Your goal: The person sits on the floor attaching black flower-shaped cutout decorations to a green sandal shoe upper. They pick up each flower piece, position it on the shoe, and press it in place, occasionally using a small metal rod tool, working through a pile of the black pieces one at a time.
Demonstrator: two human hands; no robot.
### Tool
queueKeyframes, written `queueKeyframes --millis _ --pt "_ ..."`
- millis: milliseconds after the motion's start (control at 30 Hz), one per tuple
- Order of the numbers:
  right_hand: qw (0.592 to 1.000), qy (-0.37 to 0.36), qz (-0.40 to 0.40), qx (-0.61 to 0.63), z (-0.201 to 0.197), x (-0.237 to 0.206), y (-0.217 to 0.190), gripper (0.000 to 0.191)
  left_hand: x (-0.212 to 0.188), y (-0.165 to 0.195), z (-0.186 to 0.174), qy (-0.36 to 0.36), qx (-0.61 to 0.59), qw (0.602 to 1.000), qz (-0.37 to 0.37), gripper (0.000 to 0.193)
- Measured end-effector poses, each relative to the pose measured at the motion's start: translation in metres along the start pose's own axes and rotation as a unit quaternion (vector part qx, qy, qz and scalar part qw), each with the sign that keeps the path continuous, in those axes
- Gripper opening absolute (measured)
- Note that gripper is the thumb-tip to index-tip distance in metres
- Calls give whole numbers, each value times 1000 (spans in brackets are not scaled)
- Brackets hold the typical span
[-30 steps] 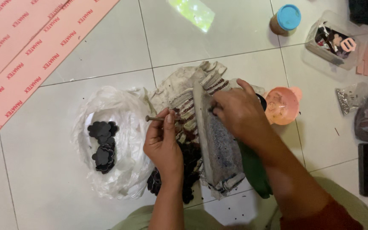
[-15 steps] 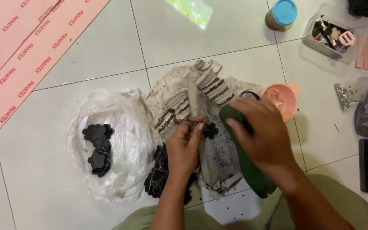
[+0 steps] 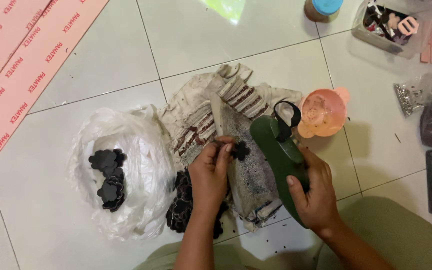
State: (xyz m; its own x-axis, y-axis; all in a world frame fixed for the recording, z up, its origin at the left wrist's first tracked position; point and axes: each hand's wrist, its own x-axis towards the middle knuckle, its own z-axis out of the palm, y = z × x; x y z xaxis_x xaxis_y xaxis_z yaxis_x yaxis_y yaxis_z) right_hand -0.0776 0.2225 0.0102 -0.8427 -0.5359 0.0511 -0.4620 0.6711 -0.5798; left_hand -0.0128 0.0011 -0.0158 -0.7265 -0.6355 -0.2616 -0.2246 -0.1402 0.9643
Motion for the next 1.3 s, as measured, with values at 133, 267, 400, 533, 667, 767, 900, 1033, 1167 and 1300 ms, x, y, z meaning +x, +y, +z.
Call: queueKeyframes --millis 133,267,400,533,667,767,900,1033,1167,1300 --pt "1000 0 -21 -6 0 -1 0 60 -5 6 -1 -1 106 993 49 11" --pt "1000 -13 9 11 -4 5 -13 63 -9 13 1 -1 171 981 95 17" --pt "995 -51 81 -21 -3 10 -24 104 -11 16 2 3 176 966 189 17" --pt "993 -38 106 -23 1 12 -26 104 -13 17 2 -15 175 964 200 16" --pt "990 -34 126 55 -21 13 -27 88 -15 21 3 -25 187 956 225 21" --pt "985 -4 117 128 -64 7 -36 81 -15 24 3 -23 200 950 239 20" --pt "967 142 67 201 -103 5 -45 85 -16 22 4 -21 193 953 234 21" --pt "976 98 16 196 -79 2 -52 88 -17 13 5 -17 179 953 245 22" --pt "995 -95 13 10 -48 0 -56 91 -15 3 3 -58 222 950 212 14" --pt "990 -110 56 65 -58 1 -61 94 -17 4 2 -48 202 955 214 20"
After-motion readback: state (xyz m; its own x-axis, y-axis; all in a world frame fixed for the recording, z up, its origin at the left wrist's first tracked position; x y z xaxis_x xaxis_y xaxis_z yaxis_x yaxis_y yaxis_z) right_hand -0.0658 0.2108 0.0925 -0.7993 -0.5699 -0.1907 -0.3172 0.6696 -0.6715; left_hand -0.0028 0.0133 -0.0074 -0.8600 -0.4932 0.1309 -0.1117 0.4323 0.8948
